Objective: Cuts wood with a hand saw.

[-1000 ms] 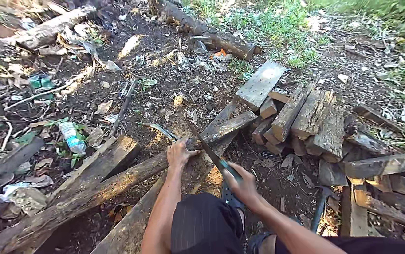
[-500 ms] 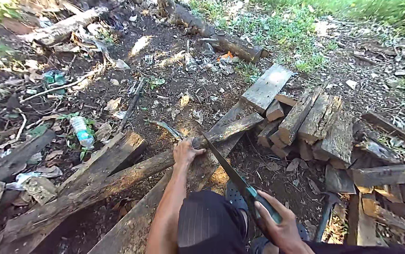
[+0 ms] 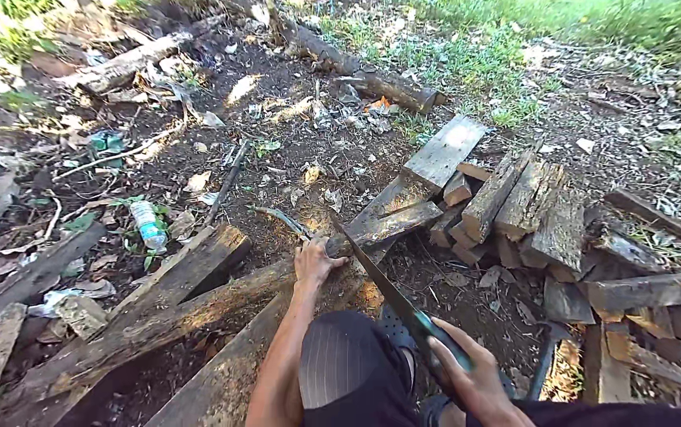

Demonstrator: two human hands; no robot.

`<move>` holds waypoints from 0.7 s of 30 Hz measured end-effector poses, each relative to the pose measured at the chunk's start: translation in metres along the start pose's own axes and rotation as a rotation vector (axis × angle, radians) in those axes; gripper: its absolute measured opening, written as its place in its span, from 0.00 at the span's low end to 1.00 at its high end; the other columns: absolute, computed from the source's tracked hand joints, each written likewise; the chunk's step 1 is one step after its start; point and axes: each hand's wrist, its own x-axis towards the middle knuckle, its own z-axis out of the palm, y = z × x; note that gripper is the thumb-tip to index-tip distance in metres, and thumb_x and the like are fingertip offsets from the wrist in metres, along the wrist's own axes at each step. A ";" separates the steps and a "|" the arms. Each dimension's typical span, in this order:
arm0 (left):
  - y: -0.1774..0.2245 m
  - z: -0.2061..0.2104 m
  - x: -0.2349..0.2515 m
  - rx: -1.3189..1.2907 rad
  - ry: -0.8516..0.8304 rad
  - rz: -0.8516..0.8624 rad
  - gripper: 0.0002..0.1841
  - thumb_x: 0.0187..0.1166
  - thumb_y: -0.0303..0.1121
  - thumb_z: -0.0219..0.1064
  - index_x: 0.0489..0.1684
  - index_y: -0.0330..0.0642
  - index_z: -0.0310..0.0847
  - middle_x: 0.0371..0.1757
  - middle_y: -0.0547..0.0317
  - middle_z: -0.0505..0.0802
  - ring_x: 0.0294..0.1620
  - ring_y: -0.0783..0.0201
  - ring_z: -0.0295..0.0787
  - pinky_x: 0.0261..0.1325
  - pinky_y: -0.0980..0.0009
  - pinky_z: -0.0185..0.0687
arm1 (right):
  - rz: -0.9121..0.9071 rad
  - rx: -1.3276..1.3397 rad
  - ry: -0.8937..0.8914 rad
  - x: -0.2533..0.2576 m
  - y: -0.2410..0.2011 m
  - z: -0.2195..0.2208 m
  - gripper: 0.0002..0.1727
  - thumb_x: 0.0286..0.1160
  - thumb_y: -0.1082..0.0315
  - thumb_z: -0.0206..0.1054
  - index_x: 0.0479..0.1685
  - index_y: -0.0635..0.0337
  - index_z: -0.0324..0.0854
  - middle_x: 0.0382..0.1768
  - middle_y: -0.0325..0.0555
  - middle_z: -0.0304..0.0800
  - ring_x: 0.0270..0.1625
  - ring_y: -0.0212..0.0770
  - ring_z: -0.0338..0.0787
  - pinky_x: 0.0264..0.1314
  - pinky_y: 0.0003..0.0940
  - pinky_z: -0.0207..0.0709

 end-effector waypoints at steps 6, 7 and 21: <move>0.010 -0.006 -0.023 0.014 0.090 0.037 0.45 0.52 0.77 0.75 0.68 0.56 0.88 0.59 0.55 0.94 0.65 0.51 0.88 0.72 0.44 0.75 | 0.028 0.074 0.001 -0.034 -0.018 -0.023 0.23 0.79 0.66 0.72 0.71 0.65 0.82 0.44 0.46 0.96 0.24 0.32 0.90 0.25 0.32 0.90; 0.008 -0.005 -0.022 0.021 0.081 0.044 0.45 0.52 0.77 0.74 0.69 0.56 0.88 0.59 0.55 0.94 0.64 0.51 0.88 0.71 0.45 0.75 | 0.029 0.081 0.009 -0.029 -0.014 -0.017 0.23 0.79 0.65 0.72 0.71 0.64 0.82 0.45 0.45 0.96 0.24 0.32 0.90 0.25 0.32 0.90; -0.001 -0.003 -0.019 -0.040 -0.090 0.061 0.48 0.54 0.80 0.70 0.75 0.60 0.82 0.69 0.60 0.90 0.72 0.55 0.84 0.76 0.45 0.74 | 0.000 0.021 -0.059 0.054 -0.032 0.017 0.28 0.76 0.55 0.74 0.71 0.61 0.83 0.44 0.49 0.96 0.30 0.38 0.94 0.35 0.42 0.93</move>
